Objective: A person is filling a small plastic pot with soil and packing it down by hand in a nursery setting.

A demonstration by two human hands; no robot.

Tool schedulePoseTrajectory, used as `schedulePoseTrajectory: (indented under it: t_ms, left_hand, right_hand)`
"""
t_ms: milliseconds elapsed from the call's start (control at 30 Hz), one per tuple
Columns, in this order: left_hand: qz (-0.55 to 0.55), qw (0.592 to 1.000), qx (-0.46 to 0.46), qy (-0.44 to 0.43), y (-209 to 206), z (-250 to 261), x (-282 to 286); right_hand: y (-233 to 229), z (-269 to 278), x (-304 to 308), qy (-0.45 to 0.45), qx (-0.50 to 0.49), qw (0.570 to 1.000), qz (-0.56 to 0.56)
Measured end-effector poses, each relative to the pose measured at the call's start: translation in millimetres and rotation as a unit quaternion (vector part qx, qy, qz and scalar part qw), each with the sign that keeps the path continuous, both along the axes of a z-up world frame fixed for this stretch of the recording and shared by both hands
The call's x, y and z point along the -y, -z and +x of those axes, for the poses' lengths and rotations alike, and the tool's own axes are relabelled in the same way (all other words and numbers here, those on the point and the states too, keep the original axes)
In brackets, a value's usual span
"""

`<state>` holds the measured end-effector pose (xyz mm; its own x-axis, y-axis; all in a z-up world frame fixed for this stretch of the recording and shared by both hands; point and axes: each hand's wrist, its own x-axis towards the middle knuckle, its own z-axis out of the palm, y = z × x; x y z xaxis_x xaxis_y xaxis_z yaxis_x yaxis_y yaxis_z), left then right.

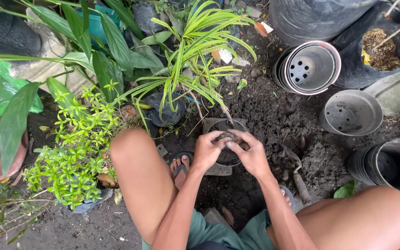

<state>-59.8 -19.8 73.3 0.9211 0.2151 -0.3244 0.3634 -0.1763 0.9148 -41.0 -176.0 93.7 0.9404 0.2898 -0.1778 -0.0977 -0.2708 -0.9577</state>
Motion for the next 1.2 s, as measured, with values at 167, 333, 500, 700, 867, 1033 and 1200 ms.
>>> schedulePoseTrajectory:
  t_ms: [167,333,500,700,867,1033,1200]
  left_hand:
    - [-0.306,0.951,-0.042,-0.036,-39,-6,13]
    - [-0.240,0.971,0.018,0.001,-27,0,9]
    - [0.132,0.977,0.036,0.164,-38,-14,9]
    - [0.225,0.962,0.028,0.155,1,-23,20]
    - [0.210,0.961,0.179,0.027,18,4,8]
    - [0.262,0.952,0.141,0.074,-30,-2,12]
    - [0.291,0.949,0.028,0.116,-60,10,2]
  right_hand:
    - [1,9,15,0.047,-0.005,0.996,0.071]
    - [-14,16,28,0.114,-0.037,0.987,0.110]
    - [-19,18,38,0.261,-0.095,0.950,0.146]
    - [-8,8,36,0.243,-0.116,0.959,0.086]
    - [21,-2,24,0.126,-0.018,0.981,-0.145]
    - [55,-7,18,0.107,0.089,0.954,-0.267]
    - [18,-12,10,0.164,-0.104,0.979,-0.055]
